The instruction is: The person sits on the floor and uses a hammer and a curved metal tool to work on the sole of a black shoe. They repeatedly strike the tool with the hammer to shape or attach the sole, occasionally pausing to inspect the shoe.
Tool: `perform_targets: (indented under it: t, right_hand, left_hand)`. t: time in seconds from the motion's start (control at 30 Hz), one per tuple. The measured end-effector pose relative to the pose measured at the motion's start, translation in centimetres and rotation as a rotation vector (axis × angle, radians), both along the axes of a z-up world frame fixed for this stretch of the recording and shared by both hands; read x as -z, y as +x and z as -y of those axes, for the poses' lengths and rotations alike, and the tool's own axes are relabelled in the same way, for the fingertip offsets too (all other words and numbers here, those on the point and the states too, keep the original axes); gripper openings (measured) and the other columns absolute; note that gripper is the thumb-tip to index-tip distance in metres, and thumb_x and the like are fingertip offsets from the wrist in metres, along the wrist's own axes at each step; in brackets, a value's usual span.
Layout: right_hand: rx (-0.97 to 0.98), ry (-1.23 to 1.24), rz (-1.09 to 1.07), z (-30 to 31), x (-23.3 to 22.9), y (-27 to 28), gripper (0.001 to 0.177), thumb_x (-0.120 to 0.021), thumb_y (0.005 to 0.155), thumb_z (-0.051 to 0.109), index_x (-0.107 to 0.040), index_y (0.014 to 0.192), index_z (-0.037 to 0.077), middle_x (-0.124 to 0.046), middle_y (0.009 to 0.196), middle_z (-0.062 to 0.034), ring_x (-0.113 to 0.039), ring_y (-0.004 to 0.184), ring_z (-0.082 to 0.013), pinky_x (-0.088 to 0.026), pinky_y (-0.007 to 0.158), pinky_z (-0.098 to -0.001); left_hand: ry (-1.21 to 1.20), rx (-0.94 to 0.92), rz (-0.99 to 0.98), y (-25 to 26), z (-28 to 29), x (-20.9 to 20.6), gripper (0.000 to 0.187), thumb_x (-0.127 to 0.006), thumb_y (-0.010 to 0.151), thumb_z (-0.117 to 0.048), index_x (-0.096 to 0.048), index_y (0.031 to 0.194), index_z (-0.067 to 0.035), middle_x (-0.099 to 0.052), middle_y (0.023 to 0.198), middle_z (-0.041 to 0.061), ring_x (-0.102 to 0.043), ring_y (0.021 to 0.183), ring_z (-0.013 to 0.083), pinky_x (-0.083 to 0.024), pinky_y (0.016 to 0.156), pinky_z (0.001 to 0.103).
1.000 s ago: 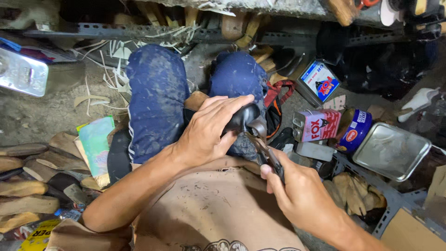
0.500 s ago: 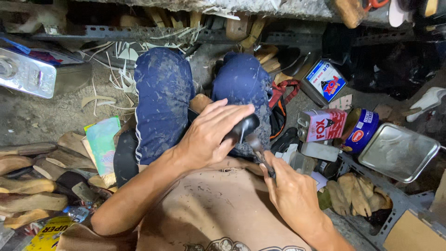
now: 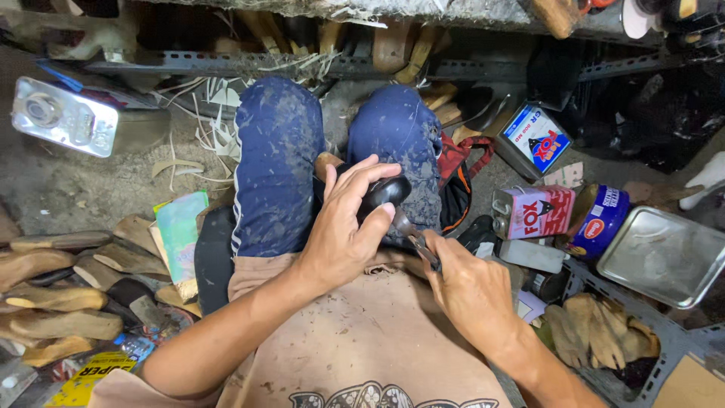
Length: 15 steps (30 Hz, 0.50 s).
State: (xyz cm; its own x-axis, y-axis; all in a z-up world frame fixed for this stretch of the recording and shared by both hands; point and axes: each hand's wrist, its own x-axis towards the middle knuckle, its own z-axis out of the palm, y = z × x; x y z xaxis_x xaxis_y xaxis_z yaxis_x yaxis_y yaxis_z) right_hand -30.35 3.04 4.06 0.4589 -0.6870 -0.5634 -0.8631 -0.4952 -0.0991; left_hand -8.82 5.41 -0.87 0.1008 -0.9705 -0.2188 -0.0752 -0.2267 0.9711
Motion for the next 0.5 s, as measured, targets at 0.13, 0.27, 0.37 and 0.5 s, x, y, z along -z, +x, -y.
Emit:
perform_targets:
  t: [0.13,0.27,0.37,0.5]
  right_hand:
    - [-0.014,-0.013,0.028,0.1,0.4,-0.4,0.044,-0.066,0.084,0.026,-0.055,0.126,0.028,-0.071,0.108,0.0049,-0.070,0.072,-0.0408,-0.055,0.047,-0.0563]
    - [-0.023,0.141,0.145,1.3,0.2,-0.2,0.048,-0.061,0.091,0.030,-0.052,0.138,0.023,-0.070,0.124,-0.0032,-0.071,0.092,-0.0384,-0.056,0.063,-0.0591]
    - [-0.009,0.306,0.278,3.1,-0.4,-0.1,0.035,-0.052,0.098,0.025,-0.058,0.130,0.013,-0.074,0.118,-0.0093,-0.068,0.099,-0.0403,-0.052,0.074,-0.0513]
    - [0.056,0.395,0.441,4.9,-1.5,0.9,0.036,-0.058,0.098,0.036,-0.064,0.121,0.009,-0.075,0.111,-0.0060,-0.073,0.094,-0.0299,-0.052,0.078,-0.0398]
  left_hand:
    - [-0.002,-0.026,0.002,0.0,0.1,0.5,0.043,-0.052,0.091,-0.024,-0.060,0.132,-0.015,-0.063,0.140,0.011,-0.050,0.142,0.0296,-0.007,0.123,0.067]
    - [-0.124,0.022,0.066,1.0,1.0,-0.3,0.038,-0.047,0.093,-0.023,-0.062,0.125,-0.008,-0.071,0.127,0.010,-0.064,0.120,0.0260,-0.033,0.113,0.043]
    - [-0.200,0.039,0.190,1.3,1.3,0.7,0.040,-0.037,0.105,-0.030,-0.055,0.131,-0.005,-0.065,0.129,0.014,-0.063,0.123,0.0323,-0.025,0.124,0.063]
    - [-0.230,0.039,0.215,1.7,2.0,1.5,0.039,-0.038,0.105,-0.027,-0.054,0.131,-0.004,-0.066,0.128,0.013,-0.064,0.119,0.0335,-0.032,0.123,0.057]
